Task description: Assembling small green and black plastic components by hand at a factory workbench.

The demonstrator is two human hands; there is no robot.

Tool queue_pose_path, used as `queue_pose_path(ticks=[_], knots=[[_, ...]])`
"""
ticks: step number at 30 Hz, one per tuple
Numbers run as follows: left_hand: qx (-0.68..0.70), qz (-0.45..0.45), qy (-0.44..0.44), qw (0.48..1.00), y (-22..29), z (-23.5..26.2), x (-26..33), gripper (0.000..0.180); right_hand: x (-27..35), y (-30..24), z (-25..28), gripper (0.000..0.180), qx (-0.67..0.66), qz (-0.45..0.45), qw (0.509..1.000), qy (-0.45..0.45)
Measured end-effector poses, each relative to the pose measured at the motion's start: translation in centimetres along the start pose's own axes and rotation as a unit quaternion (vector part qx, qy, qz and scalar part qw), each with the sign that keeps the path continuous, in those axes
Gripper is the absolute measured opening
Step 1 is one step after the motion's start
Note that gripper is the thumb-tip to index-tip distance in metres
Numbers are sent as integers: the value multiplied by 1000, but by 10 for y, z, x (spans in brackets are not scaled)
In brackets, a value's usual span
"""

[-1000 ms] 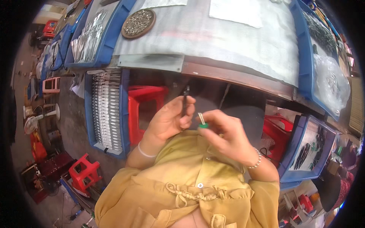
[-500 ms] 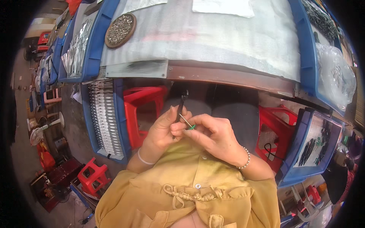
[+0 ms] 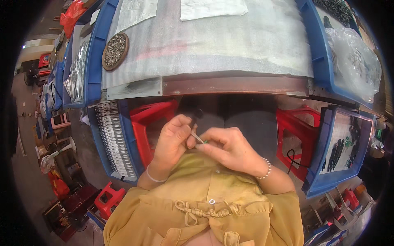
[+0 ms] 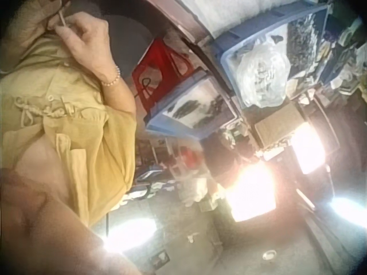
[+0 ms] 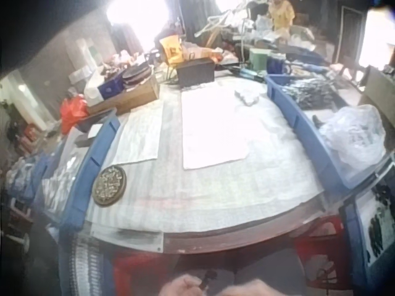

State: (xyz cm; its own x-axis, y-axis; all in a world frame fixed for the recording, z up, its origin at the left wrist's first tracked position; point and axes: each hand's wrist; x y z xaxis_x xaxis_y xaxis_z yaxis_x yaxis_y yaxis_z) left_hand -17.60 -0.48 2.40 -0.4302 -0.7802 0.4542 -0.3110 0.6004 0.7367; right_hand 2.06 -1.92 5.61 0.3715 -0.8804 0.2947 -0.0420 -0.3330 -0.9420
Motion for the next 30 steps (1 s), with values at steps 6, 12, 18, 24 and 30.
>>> queue_pose_path(ticks=[6,12,18,24,30], knots=[[157,26,17,987,18,15,-5,24,9,-9,9,11,-83,-26,996,-28],[289,141,-36,946,7,11,1,27,-2,-6,-1,11,-107,-10,994,-4],[267,120,-73,953,-2,11,4,23,-6,5,-8,12,-53,27,998,-1],[257,115,-79,956,1,7,4,24,-7,6,-7,12,-50,24,998,7],[229,110,-70,965,2,3,3,21,-7,6,-6,14,-50,21,999,5]])
Point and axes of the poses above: each hand's wrist, its own x-axis away from the middle knuckle, its own z-axis out of the back of the hand, y = z × x, and after that the axes turned 11 degrees about -x, right-handed
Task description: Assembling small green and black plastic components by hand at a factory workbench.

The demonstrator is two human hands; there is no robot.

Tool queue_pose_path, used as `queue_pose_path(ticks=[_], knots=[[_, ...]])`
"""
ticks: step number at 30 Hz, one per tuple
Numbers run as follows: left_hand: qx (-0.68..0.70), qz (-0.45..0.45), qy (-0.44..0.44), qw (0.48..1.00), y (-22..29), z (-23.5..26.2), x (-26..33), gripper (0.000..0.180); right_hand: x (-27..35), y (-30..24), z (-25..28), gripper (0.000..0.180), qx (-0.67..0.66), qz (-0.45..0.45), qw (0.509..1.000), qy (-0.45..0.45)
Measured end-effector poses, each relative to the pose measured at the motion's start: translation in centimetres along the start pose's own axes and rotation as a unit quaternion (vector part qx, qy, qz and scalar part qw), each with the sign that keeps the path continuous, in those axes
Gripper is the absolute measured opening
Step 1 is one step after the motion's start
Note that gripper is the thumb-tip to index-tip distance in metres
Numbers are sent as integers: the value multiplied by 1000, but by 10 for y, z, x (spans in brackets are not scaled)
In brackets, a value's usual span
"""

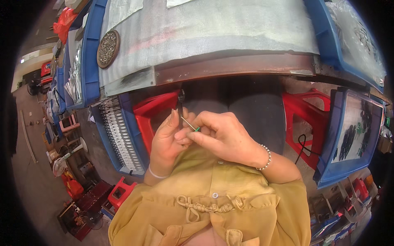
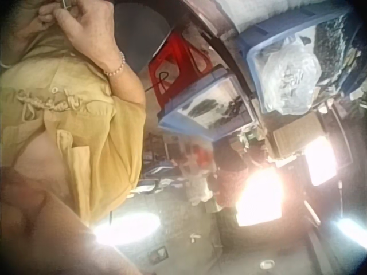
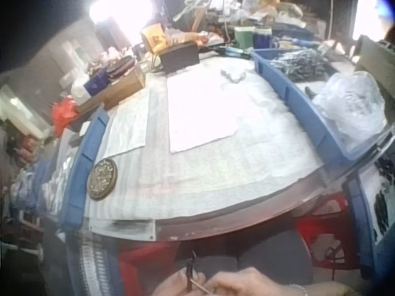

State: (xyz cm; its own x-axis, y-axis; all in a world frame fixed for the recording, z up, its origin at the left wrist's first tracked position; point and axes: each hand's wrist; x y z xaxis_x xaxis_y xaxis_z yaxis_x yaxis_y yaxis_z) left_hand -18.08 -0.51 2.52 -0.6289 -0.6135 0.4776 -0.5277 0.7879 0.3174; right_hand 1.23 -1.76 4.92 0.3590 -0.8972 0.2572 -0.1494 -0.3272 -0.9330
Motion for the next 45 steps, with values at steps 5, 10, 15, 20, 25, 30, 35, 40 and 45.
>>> queue_pose_path(ticks=[5,10,15,20,25,30,35,40,45], knots=[[-87,-26,57,994,0,-8,1,16,1,1,5,16,10,-13,1000,-25],[-149,-43,81,985,-5,-8,1,14,5,8,3,16,52,6,999,-13],[-354,-111,127,920,-10,-19,5,5,11,26,5,17,97,46,994,-7],[-558,-193,106,800,-21,-33,7,11,14,42,11,24,191,126,971,63],[-650,-210,112,722,-31,-38,4,12,18,64,1,33,228,141,955,129],[-690,-273,137,656,-32,-41,2,17,11,66,-3,36,66,147,978,133],[-693,-273,153,650,-36,-37,4,19,15,68,5,27,63,79,989,104],[-705,-274,136,640,-34,-42,4,18,12,73,1,27,82,48,988,121],[-725,-286,140,611,-35,-40,5,18,8,66,-3,23,-26,50,988,145]])
Point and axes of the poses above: each hand's wrist, its own x-axis away from the middle knuckle, its own z-axis out of the back of the hand, y = z × x, and after that the axes turned 11 degrees about -x, right-handed
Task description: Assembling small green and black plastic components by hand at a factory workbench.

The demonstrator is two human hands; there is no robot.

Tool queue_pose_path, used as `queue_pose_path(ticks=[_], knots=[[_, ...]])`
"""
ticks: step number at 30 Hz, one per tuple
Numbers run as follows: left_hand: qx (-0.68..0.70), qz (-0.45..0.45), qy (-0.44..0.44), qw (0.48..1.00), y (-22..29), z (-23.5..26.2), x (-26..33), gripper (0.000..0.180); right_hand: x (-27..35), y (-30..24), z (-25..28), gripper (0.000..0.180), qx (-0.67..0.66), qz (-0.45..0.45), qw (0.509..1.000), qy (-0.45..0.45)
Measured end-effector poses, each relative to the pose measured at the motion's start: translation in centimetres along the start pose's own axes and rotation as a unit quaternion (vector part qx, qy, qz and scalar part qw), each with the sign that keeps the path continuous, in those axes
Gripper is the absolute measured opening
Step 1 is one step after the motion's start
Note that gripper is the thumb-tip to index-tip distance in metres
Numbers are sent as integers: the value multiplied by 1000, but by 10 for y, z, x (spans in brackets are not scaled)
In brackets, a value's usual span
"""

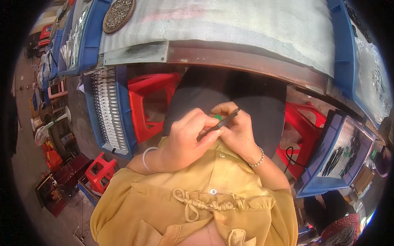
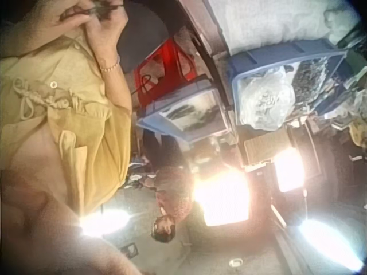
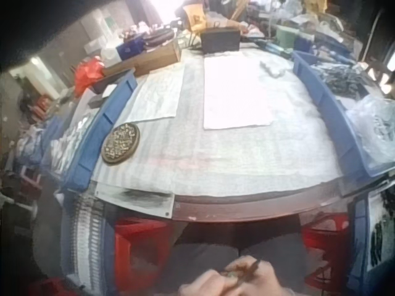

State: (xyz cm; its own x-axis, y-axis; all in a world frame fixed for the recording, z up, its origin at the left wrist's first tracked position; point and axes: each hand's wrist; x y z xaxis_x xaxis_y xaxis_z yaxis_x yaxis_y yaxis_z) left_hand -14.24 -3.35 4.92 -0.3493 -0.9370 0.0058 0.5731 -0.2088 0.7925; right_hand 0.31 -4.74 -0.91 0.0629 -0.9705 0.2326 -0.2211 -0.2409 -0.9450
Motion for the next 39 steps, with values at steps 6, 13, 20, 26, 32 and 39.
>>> queue_pose_path(ticks=[6,13,20,26,32,39], knots=[[-1,10,-1,1000,6,0,-5,16,2,-1,2,25,22,-23,999,16],[-9,-4,11,1000,7,-6,-1,18,2,-4,0,24,-54,-22,998,-1],[-18,9,8,1000,10,-1,-2,18,3,4,18,29,2,31,991,-131],[-27,12,-7,1000,10,3,0,16,1,7,33,28,-167,-34,974,-147],[-21,25,-31,999,9,5,1,16,2,7,35,32,-108,-66,977,-171],[-24,31,-62,997,10,10,2,15,0,7,33,40,-151,-91,971,-160]])
Point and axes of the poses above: each hand's wrist, its own x-axis away from the middle knuckle, its own z-axis out of the back of the hand, y = z × x, and after that the axes turned 11 degrees about -x, right-handed
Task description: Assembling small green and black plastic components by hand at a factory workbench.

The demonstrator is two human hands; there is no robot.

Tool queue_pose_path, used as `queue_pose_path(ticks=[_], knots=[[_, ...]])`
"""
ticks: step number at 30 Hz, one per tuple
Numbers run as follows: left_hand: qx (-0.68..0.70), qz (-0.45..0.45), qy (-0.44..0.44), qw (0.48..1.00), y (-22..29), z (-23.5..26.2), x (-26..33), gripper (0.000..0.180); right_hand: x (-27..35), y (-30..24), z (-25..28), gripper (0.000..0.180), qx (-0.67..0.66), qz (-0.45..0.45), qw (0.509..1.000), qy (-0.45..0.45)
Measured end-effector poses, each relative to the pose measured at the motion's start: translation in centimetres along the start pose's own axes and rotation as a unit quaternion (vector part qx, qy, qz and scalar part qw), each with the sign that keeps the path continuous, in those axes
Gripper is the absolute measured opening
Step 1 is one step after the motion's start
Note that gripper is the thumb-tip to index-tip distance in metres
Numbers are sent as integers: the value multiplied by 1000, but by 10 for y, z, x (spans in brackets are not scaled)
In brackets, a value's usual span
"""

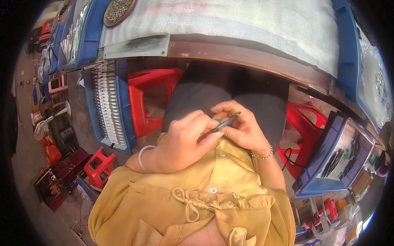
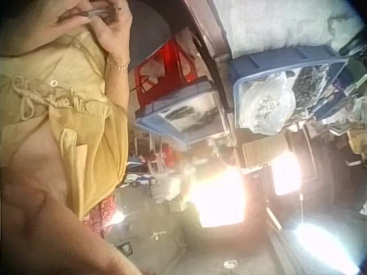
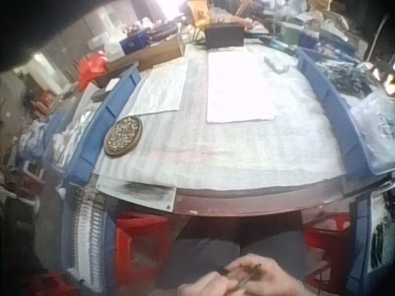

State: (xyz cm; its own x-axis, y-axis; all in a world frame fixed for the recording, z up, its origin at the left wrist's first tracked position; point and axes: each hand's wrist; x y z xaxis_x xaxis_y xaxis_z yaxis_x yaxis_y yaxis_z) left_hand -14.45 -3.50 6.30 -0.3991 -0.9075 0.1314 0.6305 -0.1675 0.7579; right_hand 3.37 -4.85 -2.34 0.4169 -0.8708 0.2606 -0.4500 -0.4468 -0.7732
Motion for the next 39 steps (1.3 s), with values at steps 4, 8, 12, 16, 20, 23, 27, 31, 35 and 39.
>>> queue_pose_path(ticks=[4,8,12,16,20,23,27,31,35,39], knots=[[-16,-4,5,1000,-2,-1,0,16,0,-4,-2,39,53,-35,998,6],[-20,-4,9,1000,-2,-2,0,16,-2,-1,-11,34,79,-28,996,42],[-47,-15,27,998,0,-4,1,15,-7,0,-12,29,21,-11,999,26],[-57,-24,23,998,3,-5,0,16,-1,3,-17,23,53,-53,997,-36],[-53,-23,16,998,0,-5,0,16,-6,7,-11,20,124,-9,991,-41],[-60,-19,-5,998,-1,0,-1,17,-4,3,-1,24,46,29,997,-60],[-75,-36,-29,996,-8,5,0,14,0,-13,-4,38,-18,6,1000,-9],[78,27,-18,996,-9,23,-7,14,3,-14,0,29,-66,-4,990,121],[488,225,-105,837,-35,28,-13,14,14,-29,-15,25,-26,-58,992,113],[744,274,-173,585,-58,14,-13,26,16,-46,-44,37,86,-32,990,109]])
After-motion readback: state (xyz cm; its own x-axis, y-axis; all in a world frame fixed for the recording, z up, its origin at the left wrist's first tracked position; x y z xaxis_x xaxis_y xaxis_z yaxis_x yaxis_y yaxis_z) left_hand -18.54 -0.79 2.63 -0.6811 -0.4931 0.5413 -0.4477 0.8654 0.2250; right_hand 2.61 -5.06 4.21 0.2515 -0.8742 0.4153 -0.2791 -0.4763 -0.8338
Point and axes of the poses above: each hand's wrist, its own x-axis away from the middle knuckle, its own z-axis out of the back of the hand, y = z × x, and after that the axes turned 11 degrees about -x, right-handed
